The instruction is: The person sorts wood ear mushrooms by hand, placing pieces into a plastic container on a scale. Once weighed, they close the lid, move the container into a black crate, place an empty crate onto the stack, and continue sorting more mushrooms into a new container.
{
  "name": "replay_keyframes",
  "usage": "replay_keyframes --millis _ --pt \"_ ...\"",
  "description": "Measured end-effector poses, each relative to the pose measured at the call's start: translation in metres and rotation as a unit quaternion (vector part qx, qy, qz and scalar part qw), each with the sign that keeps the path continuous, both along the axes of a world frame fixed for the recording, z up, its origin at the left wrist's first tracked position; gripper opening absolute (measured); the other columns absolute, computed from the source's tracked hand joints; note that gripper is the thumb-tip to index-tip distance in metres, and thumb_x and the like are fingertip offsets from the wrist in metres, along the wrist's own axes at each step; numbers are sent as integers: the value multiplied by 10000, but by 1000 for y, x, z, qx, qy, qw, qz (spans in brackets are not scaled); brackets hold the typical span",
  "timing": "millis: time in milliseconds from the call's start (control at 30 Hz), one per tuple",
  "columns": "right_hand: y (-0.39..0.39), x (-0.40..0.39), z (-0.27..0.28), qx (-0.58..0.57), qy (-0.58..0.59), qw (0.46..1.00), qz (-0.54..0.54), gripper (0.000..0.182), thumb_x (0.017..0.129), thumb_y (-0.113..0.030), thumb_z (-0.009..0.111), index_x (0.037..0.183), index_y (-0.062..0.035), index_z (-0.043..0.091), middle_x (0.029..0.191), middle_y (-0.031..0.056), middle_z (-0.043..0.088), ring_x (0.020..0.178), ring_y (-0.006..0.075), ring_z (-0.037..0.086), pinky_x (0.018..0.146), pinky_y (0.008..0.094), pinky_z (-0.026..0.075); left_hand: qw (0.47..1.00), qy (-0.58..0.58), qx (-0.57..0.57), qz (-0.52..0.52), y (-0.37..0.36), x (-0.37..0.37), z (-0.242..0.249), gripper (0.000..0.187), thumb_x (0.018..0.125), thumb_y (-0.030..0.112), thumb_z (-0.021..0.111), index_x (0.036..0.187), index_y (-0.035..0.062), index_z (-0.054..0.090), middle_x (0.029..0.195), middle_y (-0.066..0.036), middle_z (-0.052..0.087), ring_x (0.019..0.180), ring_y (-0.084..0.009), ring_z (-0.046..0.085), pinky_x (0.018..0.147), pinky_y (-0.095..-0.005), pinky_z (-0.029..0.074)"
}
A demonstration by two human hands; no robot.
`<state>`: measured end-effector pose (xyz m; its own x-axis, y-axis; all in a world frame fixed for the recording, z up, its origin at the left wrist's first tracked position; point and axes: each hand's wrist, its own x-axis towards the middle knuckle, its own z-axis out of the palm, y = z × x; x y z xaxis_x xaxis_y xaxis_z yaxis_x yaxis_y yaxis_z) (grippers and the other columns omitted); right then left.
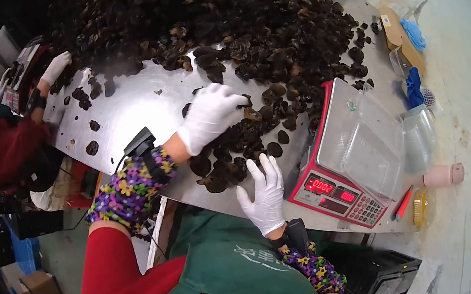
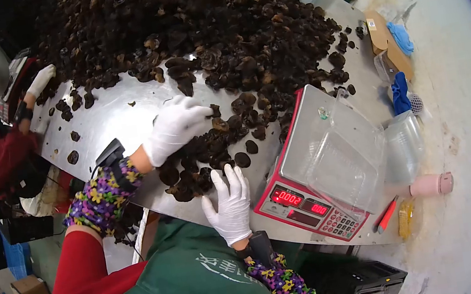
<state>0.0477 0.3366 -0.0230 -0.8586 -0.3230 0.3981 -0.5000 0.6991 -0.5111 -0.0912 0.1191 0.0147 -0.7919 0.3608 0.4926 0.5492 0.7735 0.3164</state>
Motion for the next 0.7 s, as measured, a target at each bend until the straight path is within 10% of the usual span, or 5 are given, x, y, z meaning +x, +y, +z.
replay_keyframes --millis 200,367,600,700 --pt "1 -1 0 3 -4 1000 4 637 839 -227 735 1421 -91 516 1498 206 399 1384 457 375 1133 564 342 990 20 -142 -7 35 -13 4 116 793 209 752 865 134 700 1007 -20 634 1026 -253 584 891 -402 475" --pt "2 -1 -3 -11 -5 1000 10 639 835 -223 733 1422 -90 518 1503 205 398 1385 457 372 1131 568 339 991 85 90 59 -20 47 36 168 763 82 771 895 112 671 931 -40 666 988 -283 605 906 -408 460" --pt "4 -1 -1 -8 4 1000 24 666 836 -230 720 1445 -86 493 1488 204 400 1383 457 369 1127 578 329 919 64 -48 385 -140 184 5 127 784 118 766 820 103 645 809 -60 641 843 -315 601 767 -448 476" --pt "4 0 0 -19 0 999 25 698 812 -169 746 1457 -99 490 1510 197 392 1412 453 349 1155 541 324 855 -12 -74 513 -159 234 -19 286 789 153 767 1041 99 643 1019 -91 641 1003 -315 600 866 -429 470"
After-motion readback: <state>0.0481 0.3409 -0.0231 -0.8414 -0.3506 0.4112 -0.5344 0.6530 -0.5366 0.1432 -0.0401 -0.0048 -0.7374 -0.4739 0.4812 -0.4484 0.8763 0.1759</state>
